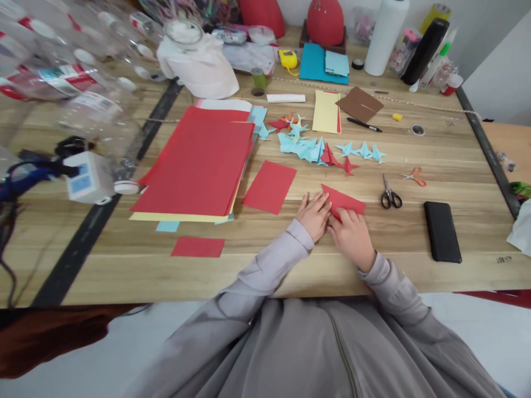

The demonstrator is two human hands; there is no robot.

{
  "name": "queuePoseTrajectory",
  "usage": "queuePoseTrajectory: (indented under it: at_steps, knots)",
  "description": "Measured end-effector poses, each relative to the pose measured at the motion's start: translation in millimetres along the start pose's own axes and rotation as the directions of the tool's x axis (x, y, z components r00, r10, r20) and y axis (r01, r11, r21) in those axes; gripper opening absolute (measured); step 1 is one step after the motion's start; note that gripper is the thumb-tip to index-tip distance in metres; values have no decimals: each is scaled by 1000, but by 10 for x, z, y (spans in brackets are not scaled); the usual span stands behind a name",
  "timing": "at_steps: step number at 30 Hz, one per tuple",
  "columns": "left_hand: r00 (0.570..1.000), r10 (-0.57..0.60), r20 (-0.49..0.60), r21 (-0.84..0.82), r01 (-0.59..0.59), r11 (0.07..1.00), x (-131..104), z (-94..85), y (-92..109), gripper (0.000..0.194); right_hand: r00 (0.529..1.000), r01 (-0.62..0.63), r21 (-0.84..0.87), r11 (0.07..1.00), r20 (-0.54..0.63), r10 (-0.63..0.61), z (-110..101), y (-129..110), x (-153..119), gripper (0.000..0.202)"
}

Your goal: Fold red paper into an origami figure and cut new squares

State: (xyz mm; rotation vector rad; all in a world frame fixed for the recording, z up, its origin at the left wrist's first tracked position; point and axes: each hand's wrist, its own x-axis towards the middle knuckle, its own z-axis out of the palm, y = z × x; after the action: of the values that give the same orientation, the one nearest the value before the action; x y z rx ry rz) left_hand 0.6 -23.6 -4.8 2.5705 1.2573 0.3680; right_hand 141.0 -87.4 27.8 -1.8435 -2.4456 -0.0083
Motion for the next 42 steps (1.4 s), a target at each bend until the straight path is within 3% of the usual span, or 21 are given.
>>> queuePoseTrajectory:
  at_steps: [4,12,21,26,33,42]
  knots:
    - [1000,-13,-24,57,15,998,39,-21,15,41,996,44,-11,999,74,-43,5,-13,0,39]
    - [1000,-16,-13,126,18,992,203,-78,89,46,996,17,62,998,87,-22,31,23,2,46]
    - [996,-92,20,161,88,983,332,-87,118,38,996,15,-4,1000,87,-14,47,-17,22,34]
    - [997,-72,29,129,68,989,390,-106,34,35,997,11,-7,1000,83,-11,43,-63,-16,34]
    - [1000,24,5,89,-25,996,374,-99,-220,45,998,6,2,1000,63,-6,3,-148,-161,36]
    - [999,15,42,83,-19,996,389,-77,-251,46,979,-131,-57,990,151,139,-33,-91,429,44]
